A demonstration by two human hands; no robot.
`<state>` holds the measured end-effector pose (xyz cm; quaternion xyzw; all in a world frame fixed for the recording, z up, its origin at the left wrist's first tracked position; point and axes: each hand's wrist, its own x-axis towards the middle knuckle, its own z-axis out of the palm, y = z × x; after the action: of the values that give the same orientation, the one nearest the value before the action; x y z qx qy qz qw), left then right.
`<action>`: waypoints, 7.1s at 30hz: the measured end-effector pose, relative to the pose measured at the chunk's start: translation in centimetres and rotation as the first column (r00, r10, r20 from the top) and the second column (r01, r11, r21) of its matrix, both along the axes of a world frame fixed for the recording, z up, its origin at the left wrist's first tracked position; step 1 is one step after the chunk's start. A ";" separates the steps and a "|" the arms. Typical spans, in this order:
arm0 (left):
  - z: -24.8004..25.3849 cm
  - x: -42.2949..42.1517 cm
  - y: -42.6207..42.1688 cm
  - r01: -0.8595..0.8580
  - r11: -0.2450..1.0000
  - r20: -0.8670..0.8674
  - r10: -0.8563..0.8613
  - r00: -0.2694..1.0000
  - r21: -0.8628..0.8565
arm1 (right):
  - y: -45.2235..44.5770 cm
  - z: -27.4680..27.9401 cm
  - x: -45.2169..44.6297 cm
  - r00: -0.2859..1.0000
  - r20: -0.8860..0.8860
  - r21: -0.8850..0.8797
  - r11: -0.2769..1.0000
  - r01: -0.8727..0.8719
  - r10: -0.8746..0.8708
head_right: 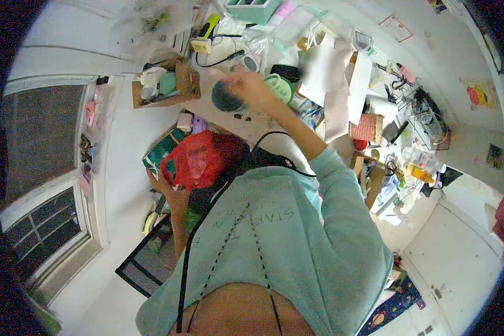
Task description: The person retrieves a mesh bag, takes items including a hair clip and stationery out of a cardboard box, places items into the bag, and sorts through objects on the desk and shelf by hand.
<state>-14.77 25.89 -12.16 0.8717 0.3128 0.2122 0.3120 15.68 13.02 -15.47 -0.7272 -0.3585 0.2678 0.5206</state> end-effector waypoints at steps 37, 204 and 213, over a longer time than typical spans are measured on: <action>-0.7 5.0 -1.0 -0.053 0.974 -0.073 0.038 0.997 -0.219 | -1.9 -7.6 24.2 0.488 0.872 -0.323 0.796 0.512 0.040; -2.5 0.3 -4.5 0.221 0.893 0.210 -0.147 0.966 -0.391 | -16.1 -11.9 0.8 0.455 0.661 -0.178 0.465 0.867 -0.597; -2.3 1.6 -4.9 0.318 0.941 0.096 -0.308 0.946 -0.115 | -5.7 2.5 -11.8 0.950 0.312 0.329 0.940 -0.095 -0.013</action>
<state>-13.17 21.01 -14.43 0.8795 0.1710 0.1725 0.4093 3.86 7.37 -12.96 -0.6514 -0.4918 0.0957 0.5698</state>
